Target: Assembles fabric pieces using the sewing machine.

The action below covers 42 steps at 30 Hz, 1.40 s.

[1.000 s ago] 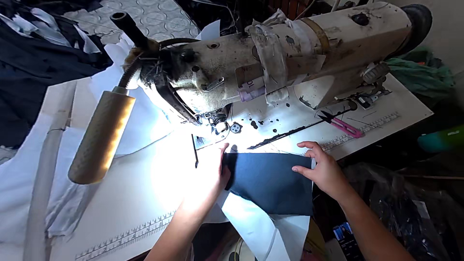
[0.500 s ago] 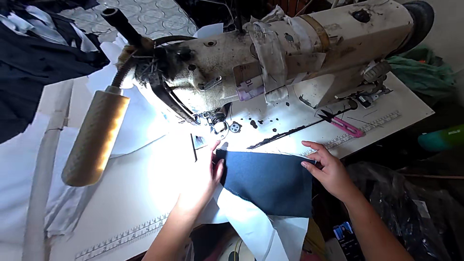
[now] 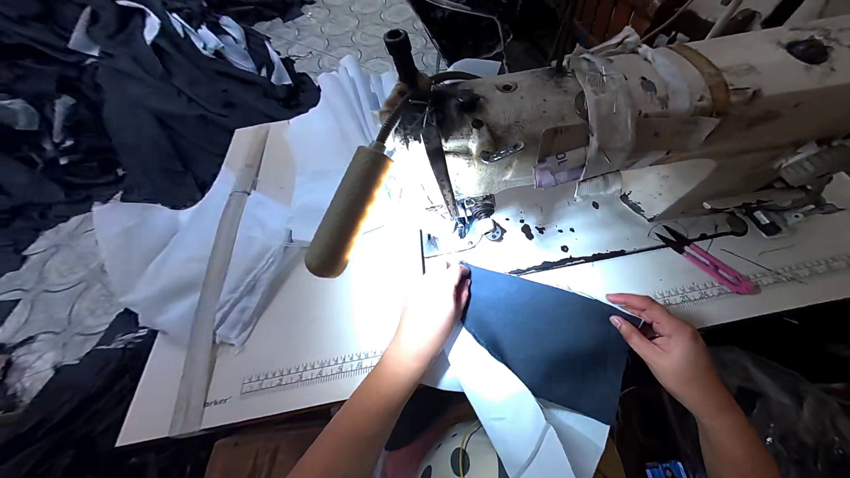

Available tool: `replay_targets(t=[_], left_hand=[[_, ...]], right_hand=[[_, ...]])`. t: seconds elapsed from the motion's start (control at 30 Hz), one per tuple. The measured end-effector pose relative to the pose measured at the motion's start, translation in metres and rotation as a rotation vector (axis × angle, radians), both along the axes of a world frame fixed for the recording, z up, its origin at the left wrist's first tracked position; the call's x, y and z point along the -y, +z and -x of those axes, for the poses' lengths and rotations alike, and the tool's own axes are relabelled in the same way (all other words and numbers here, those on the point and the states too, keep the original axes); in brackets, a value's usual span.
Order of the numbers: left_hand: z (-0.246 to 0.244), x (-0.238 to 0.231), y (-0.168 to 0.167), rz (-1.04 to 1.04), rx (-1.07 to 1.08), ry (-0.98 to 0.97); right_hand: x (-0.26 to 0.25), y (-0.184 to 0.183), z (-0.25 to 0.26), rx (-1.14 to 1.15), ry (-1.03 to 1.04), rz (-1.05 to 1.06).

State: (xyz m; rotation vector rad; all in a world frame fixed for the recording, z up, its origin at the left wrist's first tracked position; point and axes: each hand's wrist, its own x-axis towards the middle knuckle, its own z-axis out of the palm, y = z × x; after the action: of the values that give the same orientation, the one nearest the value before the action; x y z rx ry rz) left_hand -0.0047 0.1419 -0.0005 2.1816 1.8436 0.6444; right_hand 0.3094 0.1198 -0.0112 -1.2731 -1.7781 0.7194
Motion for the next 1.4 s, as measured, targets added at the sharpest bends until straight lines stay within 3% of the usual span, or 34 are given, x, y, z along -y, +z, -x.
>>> replay_targets(t=[0.07, 0.27, 0.6, 1.03, 1.2, 1.4], left_hand=[[0.003, 0.002, -0.010, -0.156, -0.098, -0.064], [0.016, 0.004, -0.003, -0.095, -0.248, -0.174], [0.018, -0.022, 0.001, 0.006, -0.199, -0.110], [0.025, -0.038, -0.012, -0.148, -0.163, -0.097], [0.022, -0.029, -0.002, -0.195, -0.059, -0.397], [0.001, -0.014, 0.002, -0.185, 0.011, -0.731]], right_hand=[[-0.007, 0.000, -0.002, 0.113, 0.023, -0.079], [-0.041, 0.008, 0.003, 0.447, 0.048, -0.217], [-0.094, 0.009, 0.008, 0.472, 0.041, -0.199], [-0.093, 0.007, 0.009, 0.511, 0.012, -0.276], [-0.049, 0.029, 0.000, 0.473, 0.067, -0.227], [-0.016, -0.011, -0.022, 0.474, -0.029, -0.282]])
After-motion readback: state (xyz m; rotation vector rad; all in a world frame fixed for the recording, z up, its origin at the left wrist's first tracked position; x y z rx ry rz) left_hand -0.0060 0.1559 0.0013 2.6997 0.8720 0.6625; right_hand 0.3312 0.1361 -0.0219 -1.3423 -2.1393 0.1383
